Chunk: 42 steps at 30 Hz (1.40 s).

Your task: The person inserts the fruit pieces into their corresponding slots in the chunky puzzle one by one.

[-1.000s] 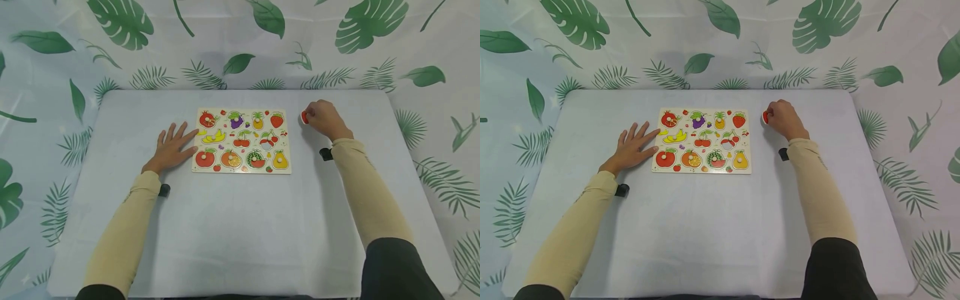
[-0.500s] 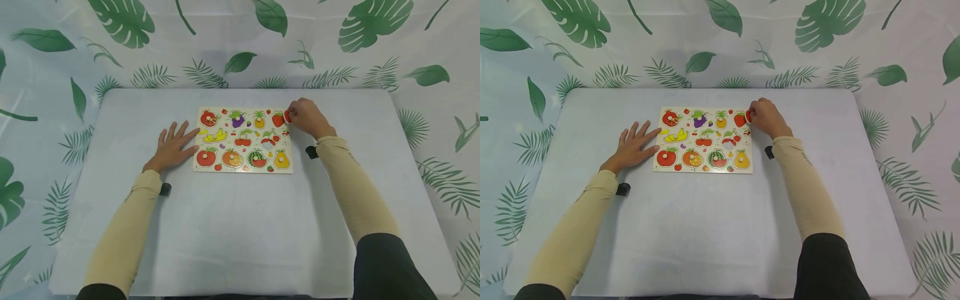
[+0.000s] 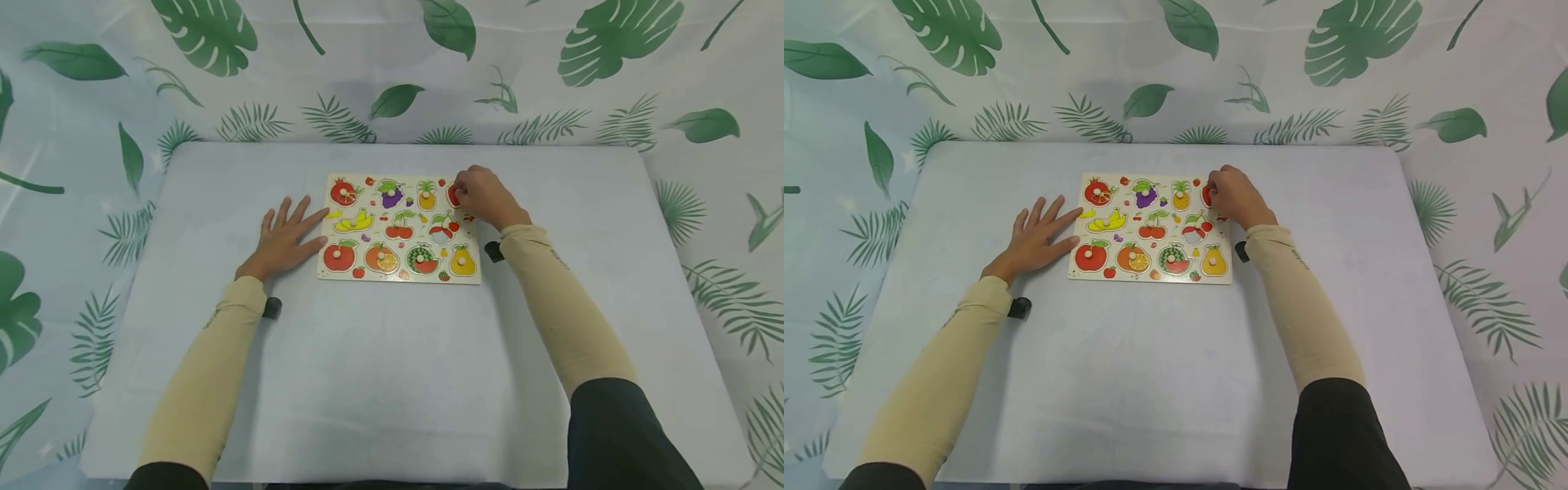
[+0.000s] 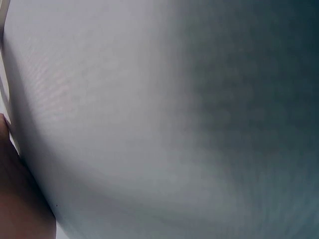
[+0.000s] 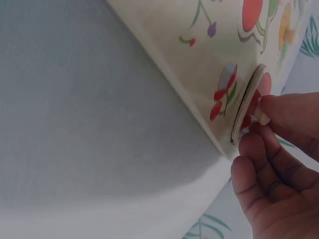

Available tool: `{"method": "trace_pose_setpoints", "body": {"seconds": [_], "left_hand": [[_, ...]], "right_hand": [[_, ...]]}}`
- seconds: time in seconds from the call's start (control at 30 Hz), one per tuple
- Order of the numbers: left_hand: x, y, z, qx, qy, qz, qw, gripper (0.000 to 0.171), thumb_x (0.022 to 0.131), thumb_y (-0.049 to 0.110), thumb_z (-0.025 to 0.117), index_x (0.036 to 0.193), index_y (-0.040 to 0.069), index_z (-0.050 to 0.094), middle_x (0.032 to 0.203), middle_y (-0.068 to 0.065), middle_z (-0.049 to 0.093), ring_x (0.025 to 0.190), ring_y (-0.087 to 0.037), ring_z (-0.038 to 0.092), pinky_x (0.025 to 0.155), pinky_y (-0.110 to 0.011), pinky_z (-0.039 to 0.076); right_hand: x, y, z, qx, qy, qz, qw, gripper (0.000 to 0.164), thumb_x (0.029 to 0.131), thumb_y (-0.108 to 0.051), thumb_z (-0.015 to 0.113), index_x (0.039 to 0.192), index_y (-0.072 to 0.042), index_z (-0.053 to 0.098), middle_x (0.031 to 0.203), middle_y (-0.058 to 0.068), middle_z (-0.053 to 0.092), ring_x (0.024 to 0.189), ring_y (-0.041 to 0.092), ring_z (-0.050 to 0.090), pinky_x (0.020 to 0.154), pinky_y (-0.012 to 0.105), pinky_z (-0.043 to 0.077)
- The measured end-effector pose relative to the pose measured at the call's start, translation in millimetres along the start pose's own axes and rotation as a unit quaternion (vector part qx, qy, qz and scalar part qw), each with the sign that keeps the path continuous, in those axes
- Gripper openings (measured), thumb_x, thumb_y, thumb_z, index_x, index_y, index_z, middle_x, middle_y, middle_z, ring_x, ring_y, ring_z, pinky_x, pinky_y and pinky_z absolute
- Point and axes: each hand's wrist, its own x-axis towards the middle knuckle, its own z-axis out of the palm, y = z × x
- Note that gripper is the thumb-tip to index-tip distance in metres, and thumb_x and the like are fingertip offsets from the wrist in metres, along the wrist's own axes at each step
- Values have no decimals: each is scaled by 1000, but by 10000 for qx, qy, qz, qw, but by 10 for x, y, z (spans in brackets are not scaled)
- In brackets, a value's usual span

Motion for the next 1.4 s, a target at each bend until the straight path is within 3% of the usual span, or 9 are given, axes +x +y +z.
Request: {"method": "trace_pose_setpoints", "body": {"seconds": [0.57,0.87,1.4], "left_hand": [[-6,-5,-12,68,-37,-57,10000,72,109,54,50,172,29,26,181,-6,-4,162,-32,-22,125,-55,-19],[9,-22,-9,60,-33,-41,10000,72,109,55,49,172,29,26,181,-5,-4,162,-32,-22,125,-56,-19],[-2,-2,-21,8,-12,9,10000,72,109,53,50,172,28,26,180,-7,-4,162,-33,-22,125,-56,-19]], "right_hand": [[23,-39,40,-86,-194,238,9995,25,107,-5,54,122,8,68,118,23,61,102,37,56,95,49,55],[51,-13,66,-237,-80,39,9997,27,105,-3,53,122,10,69,118,25,62,102,38,57,96,50,55],[42,15,125,152,21,277,9995,27,105,-1,53,125,10,68,119,25,61,104,38,56,96,49,53]]}}
